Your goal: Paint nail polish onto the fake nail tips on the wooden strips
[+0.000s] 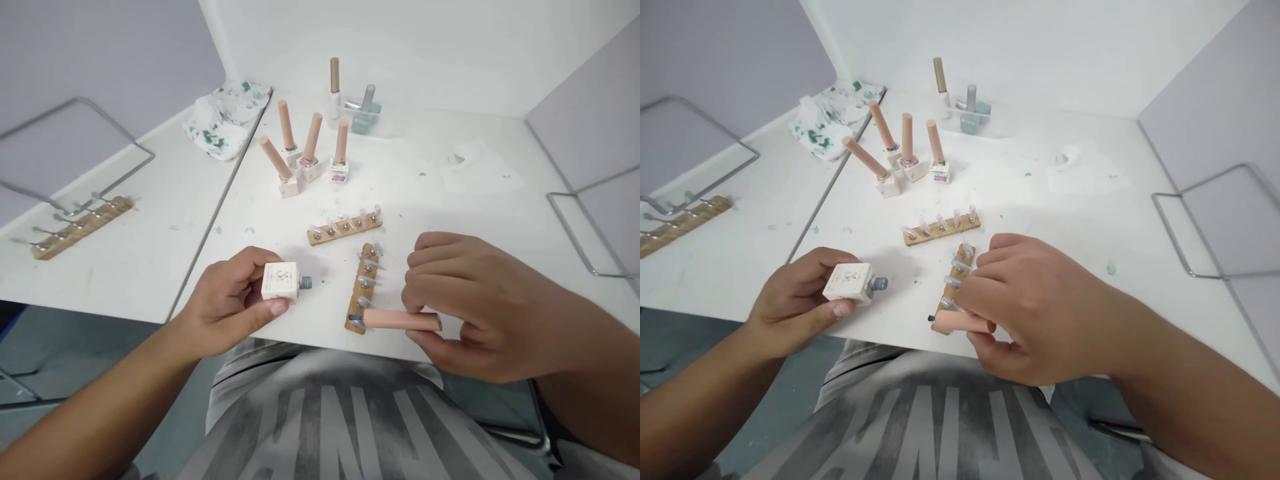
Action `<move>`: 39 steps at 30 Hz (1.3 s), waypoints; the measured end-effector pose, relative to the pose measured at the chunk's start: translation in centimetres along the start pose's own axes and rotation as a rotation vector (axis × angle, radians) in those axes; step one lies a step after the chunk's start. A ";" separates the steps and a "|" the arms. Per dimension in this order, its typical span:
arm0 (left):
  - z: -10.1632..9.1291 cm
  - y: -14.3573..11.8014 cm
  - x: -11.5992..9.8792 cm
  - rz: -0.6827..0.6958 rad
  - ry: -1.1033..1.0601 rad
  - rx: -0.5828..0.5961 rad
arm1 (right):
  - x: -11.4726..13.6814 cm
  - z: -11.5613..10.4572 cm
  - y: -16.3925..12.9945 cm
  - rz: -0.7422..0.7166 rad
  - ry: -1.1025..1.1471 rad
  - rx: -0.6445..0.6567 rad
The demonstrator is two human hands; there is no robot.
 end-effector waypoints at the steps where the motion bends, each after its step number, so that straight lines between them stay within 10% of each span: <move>1: 0.0 0.0 0.0 -0.004 -0.003 0.001 | 0.0 0.1 0.0 0.003 -0.002 0.012; 39: 0.0 -0.2 0.2 -0.010 -0.008 0.037 | 0.7 -0.8 -1.3 0.091 -0.045 0.207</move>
Point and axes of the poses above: each hand's wrist, its own y-axis towards the middle knuckle, its own z-axis out of the palm, x = y × z, the point moved 3 cm from there along y, towards the middle knuckle, and after that the axes turned 6 degrees about y, right-handed, at the moved point
